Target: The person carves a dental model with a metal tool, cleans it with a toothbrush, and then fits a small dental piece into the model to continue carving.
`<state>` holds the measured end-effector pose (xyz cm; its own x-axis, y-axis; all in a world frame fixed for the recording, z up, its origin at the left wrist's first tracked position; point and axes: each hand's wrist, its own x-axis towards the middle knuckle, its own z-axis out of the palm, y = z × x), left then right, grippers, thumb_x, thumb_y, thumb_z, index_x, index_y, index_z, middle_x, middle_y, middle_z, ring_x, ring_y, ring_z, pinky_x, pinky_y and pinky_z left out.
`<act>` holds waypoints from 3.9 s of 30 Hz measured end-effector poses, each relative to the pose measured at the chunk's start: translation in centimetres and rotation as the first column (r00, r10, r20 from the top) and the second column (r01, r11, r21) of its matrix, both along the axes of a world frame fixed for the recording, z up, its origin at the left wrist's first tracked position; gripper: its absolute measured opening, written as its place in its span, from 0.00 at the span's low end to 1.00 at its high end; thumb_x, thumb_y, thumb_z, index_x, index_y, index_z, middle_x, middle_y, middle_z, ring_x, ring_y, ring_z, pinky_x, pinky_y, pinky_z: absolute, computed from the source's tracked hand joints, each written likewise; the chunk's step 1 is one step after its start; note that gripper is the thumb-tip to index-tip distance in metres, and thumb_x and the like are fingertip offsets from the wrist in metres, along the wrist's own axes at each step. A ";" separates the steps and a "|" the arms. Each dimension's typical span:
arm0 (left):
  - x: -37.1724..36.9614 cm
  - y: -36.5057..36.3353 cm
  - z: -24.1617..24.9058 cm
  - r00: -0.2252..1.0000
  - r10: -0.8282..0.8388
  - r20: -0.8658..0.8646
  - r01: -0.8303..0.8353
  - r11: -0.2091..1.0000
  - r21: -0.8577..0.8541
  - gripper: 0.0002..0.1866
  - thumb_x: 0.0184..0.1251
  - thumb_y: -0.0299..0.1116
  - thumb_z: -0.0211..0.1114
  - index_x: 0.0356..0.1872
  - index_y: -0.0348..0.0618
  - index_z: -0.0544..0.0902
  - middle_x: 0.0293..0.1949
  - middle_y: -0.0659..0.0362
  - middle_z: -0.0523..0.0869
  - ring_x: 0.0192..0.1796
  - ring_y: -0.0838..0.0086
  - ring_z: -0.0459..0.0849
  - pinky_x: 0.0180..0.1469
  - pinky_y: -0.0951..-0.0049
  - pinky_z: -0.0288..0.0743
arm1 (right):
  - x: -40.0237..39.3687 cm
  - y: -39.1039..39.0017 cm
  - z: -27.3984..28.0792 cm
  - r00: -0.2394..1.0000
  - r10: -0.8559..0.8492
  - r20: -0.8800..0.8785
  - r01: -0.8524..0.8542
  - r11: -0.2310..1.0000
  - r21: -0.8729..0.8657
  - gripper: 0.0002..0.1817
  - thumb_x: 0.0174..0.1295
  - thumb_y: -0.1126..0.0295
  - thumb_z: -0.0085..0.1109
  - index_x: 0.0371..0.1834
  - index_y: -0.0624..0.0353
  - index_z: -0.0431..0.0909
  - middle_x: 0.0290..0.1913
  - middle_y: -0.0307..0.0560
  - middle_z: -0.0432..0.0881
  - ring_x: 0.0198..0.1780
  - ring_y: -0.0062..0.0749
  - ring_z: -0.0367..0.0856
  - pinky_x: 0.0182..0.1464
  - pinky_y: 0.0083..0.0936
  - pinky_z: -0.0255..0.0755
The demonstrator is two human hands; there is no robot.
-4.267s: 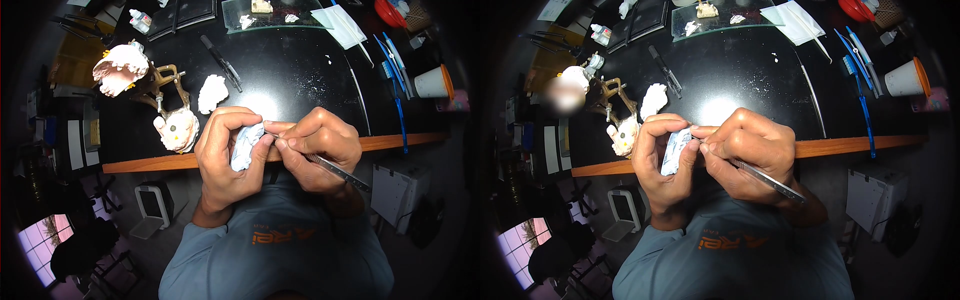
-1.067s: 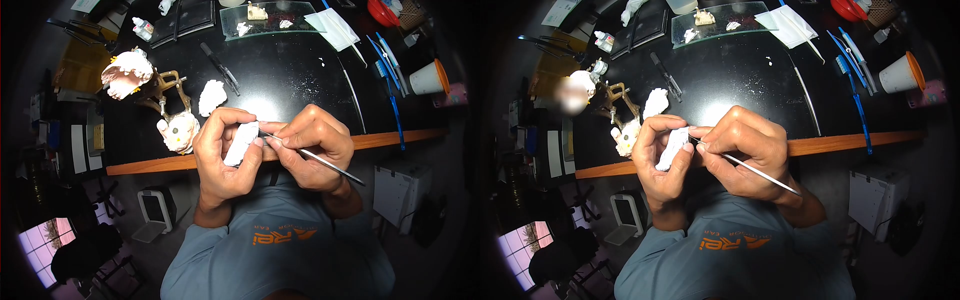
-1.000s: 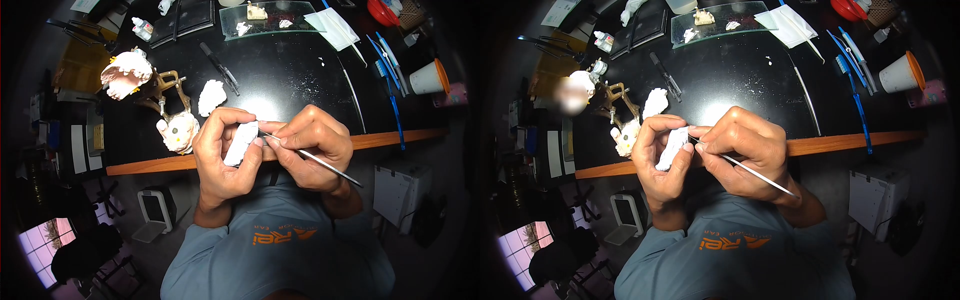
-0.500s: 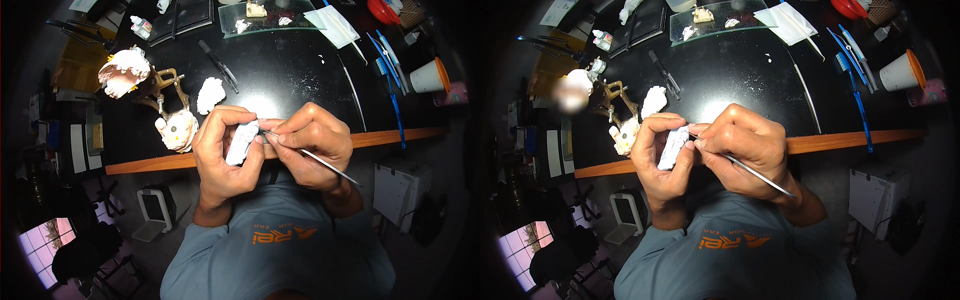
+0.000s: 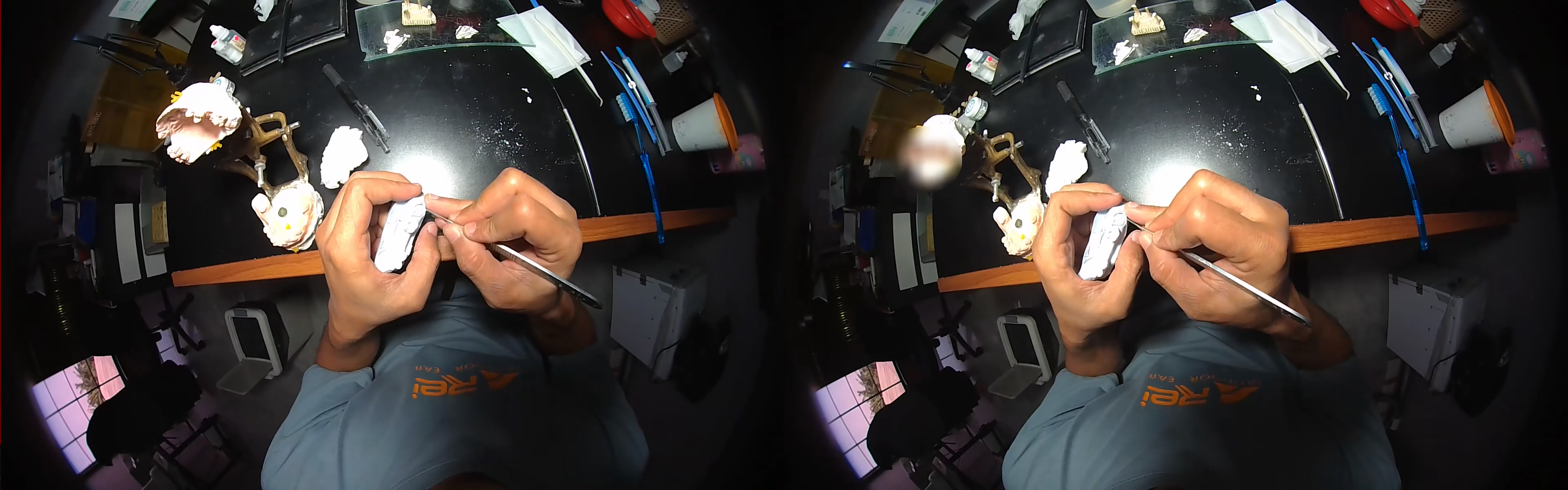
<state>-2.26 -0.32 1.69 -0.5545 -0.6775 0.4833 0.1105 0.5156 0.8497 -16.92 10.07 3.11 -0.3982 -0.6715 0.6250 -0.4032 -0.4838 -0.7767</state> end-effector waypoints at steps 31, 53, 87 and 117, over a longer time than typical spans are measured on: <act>0.1 0.1 0.0 0.999 -0.024 -0.029 0.024 1.000 0.001 0.19 0.54 0.16 0.74 0.49 0.32 0.84 0.45 0.50 0.87 0.39 0.77 0.85 0.38 0.77 0.78 | 0.0 0.1 0.3 0.999 0.050 -0.005 -0.050 0.998 0.024 0.09 0.55 0.90 0.76 0.31 0.66 0.86 0.32 0.50 0.86 0.42 0.38 0.97 0.50 0.30 0.95; 0.0 0.0 -0.1 1.000 -0.001 -0.010 0.000 1.000 -0.030 0.19 0.53 0.17 0.75 0.48 0.33 0.84 0.44 0.52 0.87 0.33 0.81 0.78 0.32 0.78 0.71 | 0.1 0.1 -0.1 1.000 0.024 0.019 -0.023 1.000 -0.010 0.09 0.57 0.90 0.75 0.31 0.66 0.86 0.33 0.49 0.86 0.44 0.39 0.97 0.48 0.29 0.94; 0.8 0.0 1.4 0.979 -0.171 -0.106 0.198 0.915 0.352 0.19 0.60 0.14 0.69 0.54 0.26 0.79 0.43 0.51 0.90 0.42 0.80 0.92 0.41 0.82 0.82 | -0.1 -0.1 -0.2 0.998 0.055 0.028 -0.054 0.998 -0.016 0.10 0.57 0.88 0.76 0.33 0.65 0.83 0.34 0.50 0.88 0.44 0.39 0.97 0.49 0.32 0.95; 0.3 0.0 0.9 0.997 0.038 0.060 -0.033 0.995 -0.093 0.18 0.55 0.18 0.72 0.50 0.35 0.86 0.41 0.50 0.90 0.37 0.64 0.92 0.38 0.66 0.85 | -0.2 0.5 0.0 0.993 0.090 0.076 -0.092 0.996 0.021 0.08 0.62 0.89 0.71 0.35 0.68 0.82 0.35 0.52 0.84 0.37 0.31 0.93 0.55 0.39 0.96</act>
